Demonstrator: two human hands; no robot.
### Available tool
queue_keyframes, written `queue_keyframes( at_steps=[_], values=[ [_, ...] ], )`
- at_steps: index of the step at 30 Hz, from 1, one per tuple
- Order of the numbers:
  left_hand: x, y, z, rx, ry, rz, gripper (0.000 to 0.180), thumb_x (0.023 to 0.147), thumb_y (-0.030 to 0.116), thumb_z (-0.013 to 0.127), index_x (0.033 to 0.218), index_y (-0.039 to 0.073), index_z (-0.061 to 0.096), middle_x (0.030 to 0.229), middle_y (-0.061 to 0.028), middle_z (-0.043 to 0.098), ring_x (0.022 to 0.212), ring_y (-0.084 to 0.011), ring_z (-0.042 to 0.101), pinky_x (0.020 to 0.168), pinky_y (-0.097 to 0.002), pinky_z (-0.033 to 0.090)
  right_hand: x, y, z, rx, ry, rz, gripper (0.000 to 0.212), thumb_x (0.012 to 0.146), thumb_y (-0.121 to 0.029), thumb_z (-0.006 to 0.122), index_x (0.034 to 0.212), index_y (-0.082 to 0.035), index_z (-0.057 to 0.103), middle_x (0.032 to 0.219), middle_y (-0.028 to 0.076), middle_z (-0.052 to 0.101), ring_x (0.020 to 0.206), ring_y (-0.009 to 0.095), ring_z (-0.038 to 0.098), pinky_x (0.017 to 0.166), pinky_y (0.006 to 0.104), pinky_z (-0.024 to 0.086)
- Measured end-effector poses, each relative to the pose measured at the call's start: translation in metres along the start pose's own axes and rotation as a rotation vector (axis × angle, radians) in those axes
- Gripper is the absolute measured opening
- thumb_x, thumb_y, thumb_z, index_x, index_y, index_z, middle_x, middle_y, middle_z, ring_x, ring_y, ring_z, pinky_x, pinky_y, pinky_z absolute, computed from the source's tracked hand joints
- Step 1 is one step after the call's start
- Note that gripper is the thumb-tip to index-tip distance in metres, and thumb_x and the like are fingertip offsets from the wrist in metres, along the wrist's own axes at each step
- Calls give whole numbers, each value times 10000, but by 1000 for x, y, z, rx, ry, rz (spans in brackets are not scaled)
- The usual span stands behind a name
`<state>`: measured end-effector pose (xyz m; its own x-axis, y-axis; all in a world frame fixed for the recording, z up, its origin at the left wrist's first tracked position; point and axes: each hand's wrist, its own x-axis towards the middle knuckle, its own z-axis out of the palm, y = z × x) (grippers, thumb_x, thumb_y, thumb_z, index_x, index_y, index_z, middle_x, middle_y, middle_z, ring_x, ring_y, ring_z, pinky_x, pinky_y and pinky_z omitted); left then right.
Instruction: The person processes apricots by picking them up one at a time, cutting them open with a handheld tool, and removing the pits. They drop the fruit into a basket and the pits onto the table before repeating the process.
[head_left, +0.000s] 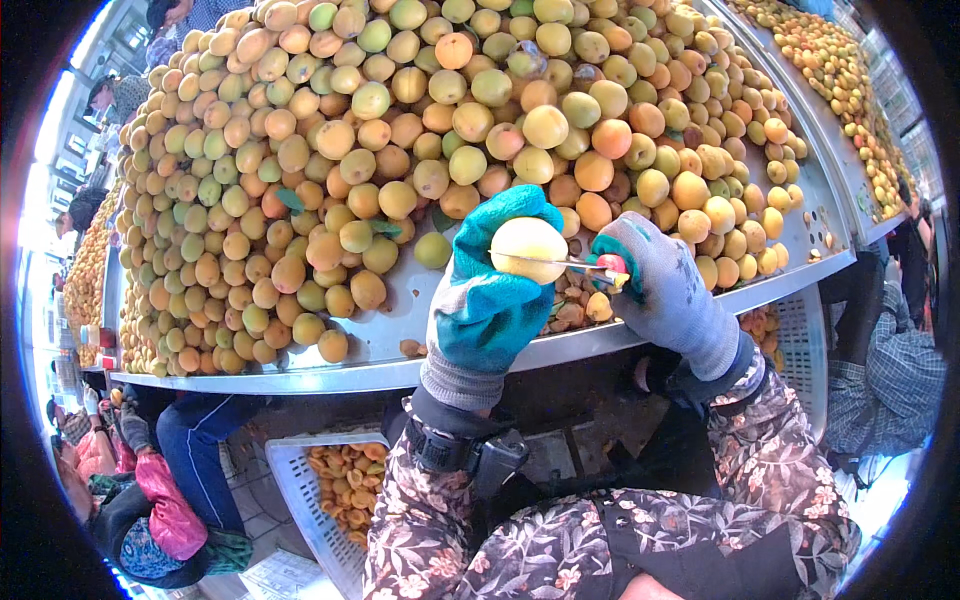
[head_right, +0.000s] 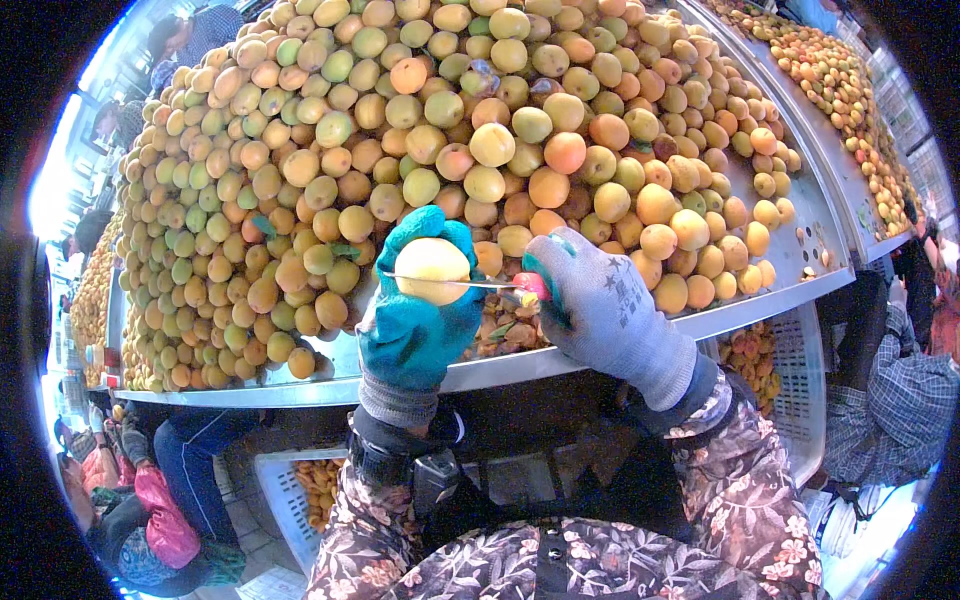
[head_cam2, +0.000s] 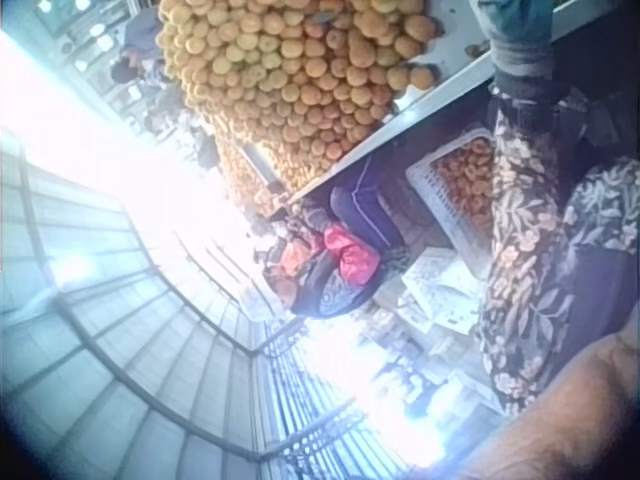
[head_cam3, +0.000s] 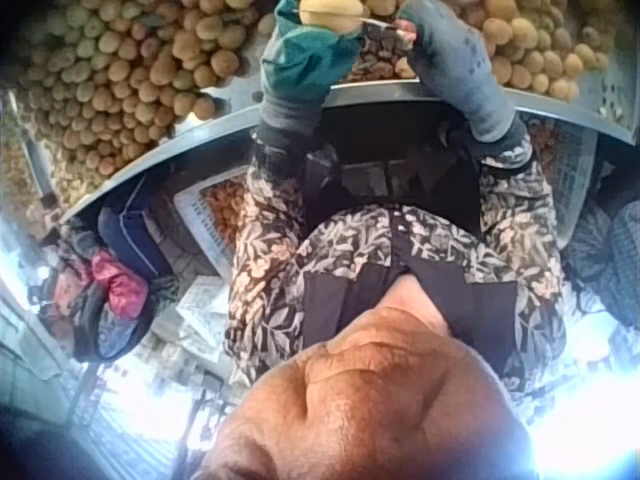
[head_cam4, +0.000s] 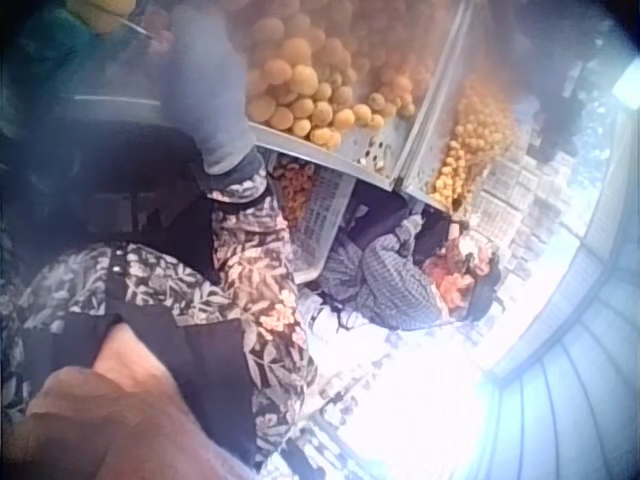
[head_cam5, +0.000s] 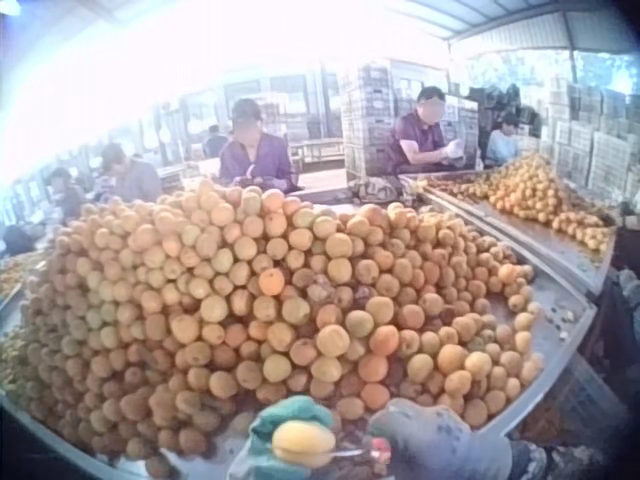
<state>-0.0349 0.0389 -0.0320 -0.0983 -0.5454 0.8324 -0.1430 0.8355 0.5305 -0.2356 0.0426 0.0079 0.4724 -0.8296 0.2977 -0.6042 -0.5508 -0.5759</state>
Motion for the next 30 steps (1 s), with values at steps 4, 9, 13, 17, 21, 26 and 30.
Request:
queue_keyframes(
  at_steps=[4,9,13,17,21,26,30],
  values=[
    [12,22,0,-848,169,-891,603,731,50,686,1293,4,473,1301,-139,499,1134,-244,559,939,-329,481,-3,4,-3,-64,16,11,381,683,-24,645,1040,-40,513,934,175,542,845,397,582,687,433,478],
    [15,24,1,-762,168,-778,570,782,70,658,1307,-21,454,1220,-142,561,1129,-223,566,927,-318,495,-3,-4,2,-86,30,75,392,658,35,618,1033,-27,521,930,184,533,861,419,561,718,430,468],
    [13,25,16,-1103,238,-838,510,836,79,624,1306,-22,455,1172,-167,606,1083,-231,587,938,-332,470,-3,-3,6,-13,75,32,403,669,43,612,1054,-14,507,922,193,535,877,421,558,718,438,465],
    [21,30,14,-721,26,-704,490,887,93,571,1339,-25,423,1190,-170,602,1114,-230,570,1003,-339,409,-5,2,8,18,76,61,376,714,25,622,1068,-5,498,922,197,541,883,425,558,727,439,467],
    [20,32,20,-363,-18,-641,496,968,224,501,1375,-30,376,1216,-156,595,1143,-209,549,995,-324,401,-4,-1,13,-15,62,110,367,744,10,629,1083,-1,489,939,201,545,901,433,562,745,443,471],
    [13,18,36,-1387,266,-739,520,1022,375,381,1340,-36,401,1264,-146,568,1184,-221,524,994,-318,404,-4,-5,26,21,122,116,383,761,-10,641,1104,2,470,950,213,550,931,445,563,736,469,471],
    [4,6,42,-759,324,-806,458,1009,405,415,1280,38,462,1298,-156,538,1179,-253,546,1011,-383,416,-3,1,26,-77,50,118,443,755,-22,675,1146,17,470,993,199,570,927,393,605,751,424,498]
  ],
)
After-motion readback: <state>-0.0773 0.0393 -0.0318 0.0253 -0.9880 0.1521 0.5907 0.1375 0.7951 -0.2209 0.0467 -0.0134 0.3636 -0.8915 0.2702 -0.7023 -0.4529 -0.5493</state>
